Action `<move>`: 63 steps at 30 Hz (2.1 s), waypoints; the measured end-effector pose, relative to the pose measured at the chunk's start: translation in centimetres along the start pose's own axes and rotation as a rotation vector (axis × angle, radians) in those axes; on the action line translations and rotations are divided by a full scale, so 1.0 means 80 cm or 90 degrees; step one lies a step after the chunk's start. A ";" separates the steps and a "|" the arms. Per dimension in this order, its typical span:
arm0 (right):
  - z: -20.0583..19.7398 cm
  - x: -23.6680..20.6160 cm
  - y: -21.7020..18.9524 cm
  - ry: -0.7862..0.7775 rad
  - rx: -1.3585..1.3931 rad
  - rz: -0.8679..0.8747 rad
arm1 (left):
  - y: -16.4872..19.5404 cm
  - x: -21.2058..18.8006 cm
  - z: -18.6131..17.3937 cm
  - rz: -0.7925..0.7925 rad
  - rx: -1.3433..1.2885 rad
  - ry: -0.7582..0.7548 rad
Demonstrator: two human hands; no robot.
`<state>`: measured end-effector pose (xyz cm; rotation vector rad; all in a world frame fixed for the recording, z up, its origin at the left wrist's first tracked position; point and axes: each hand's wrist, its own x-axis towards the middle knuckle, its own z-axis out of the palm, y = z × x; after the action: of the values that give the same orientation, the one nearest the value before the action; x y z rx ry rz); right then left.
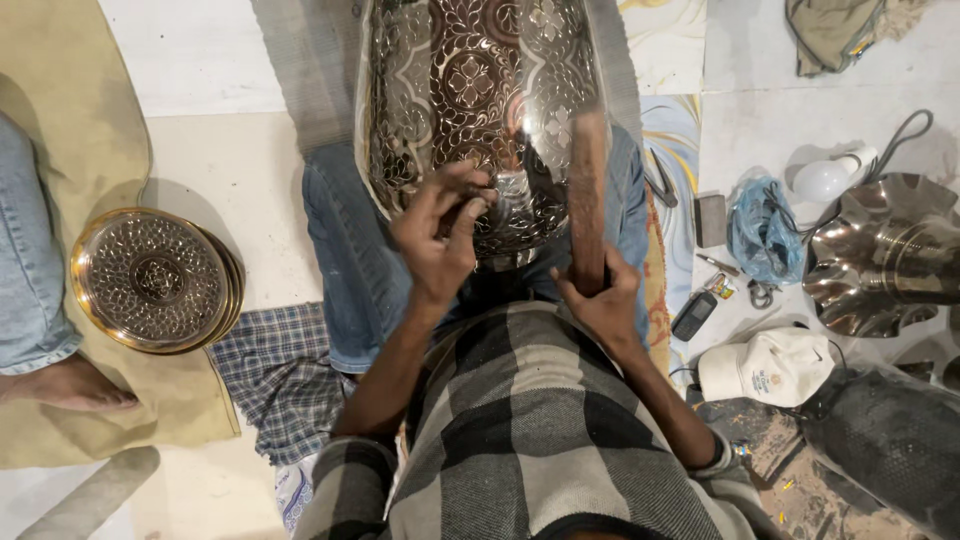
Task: The person sits on the floor and uses a wooden mallet to hammer a chisel into a large silver metal vessel, creating decorative patterns. They repeatedly strike the chisel and adjust the vessel's position to work on different areas.
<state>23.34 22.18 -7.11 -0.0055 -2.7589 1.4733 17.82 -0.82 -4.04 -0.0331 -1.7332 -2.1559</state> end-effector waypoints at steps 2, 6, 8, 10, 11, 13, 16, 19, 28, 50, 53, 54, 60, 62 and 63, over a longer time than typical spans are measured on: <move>-0.007 0.018 -0.020 -0.039 -0.003 0.001 | -0.008 -0.015 0.005 0.007 0.015 0.075; -0.026 0.057 -0.071 -0.085 -0.066 -0.076 | -0.024 -0.030 0.009 0.018 0.052 0.167; -0.037 0.072 -0.100 -0.122 -0.055 -0.124 | -0.032 -0.031 0.010 0.050 0.093 0.178; -0.049 0.093 -0.128 -0.204 -0.069 -0.149 | -0.039 -0.029 0.010 0.121 0.155 0.178; -0.053 0.105 -0.142 -0.243 -0.076 -0.164 | -0.042 -0.029 0.011 0.125 0.149 0.186; -0.057 0.127 -0.171 -0.263 -0.152 -0.289 | -0.047 -0.032 0.011 0.130 0.139 0.202; -0.056 0.161 -0.215 -0.376 -0.239 -0.324 | -0.053 -0.041 0.009 0.146 0.204 0.247; -0.063 0.179 -0.259 -0.436 -0.425 -0.445 | -0.063 -0.048 0.006 0.155 0.225 0.250; -0.050 0.195 -0.308 -0.528 -0.721 -0.488 | -0.061 -0.046 0.001 0.071 0.365 0.190; -0.103 0.188 -0.228 -0.455 -0.474 -0.267 | -0.003 0.022 -0.016 0.103 0.244 -0.138; -0.112 0.181 -0.211 -0.433 -0.479 -0.297 | 0.002 0.035 -0.023 0.141 0.271 -0.228; -0.116 0.177 -0.206 -0.419 -0.458 -0.285 | 0.004 0.040 -0.026 0.138 0.277 -0.258; -0.106 0.126 -0.159 -0.222 -0.161 -0.180 | 0.013 0.070 -0.029 0.224 0.352 -0.440; -0.088 0.098 -0.137 -0.055 0.010 -0.123 | 0.012 0.077 -0.029 0.219 0.358 -0.510; -0.092 0.091 -0.124 -0.108 -0.080 -0.137 | 0.011 0.082 -0.028 0.221 0.341 -0.542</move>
<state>16.18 22.86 5.28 0.4202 -2.8666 1.3016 12.46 -4.89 -2.18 -1.1489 -2.4494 -1.4308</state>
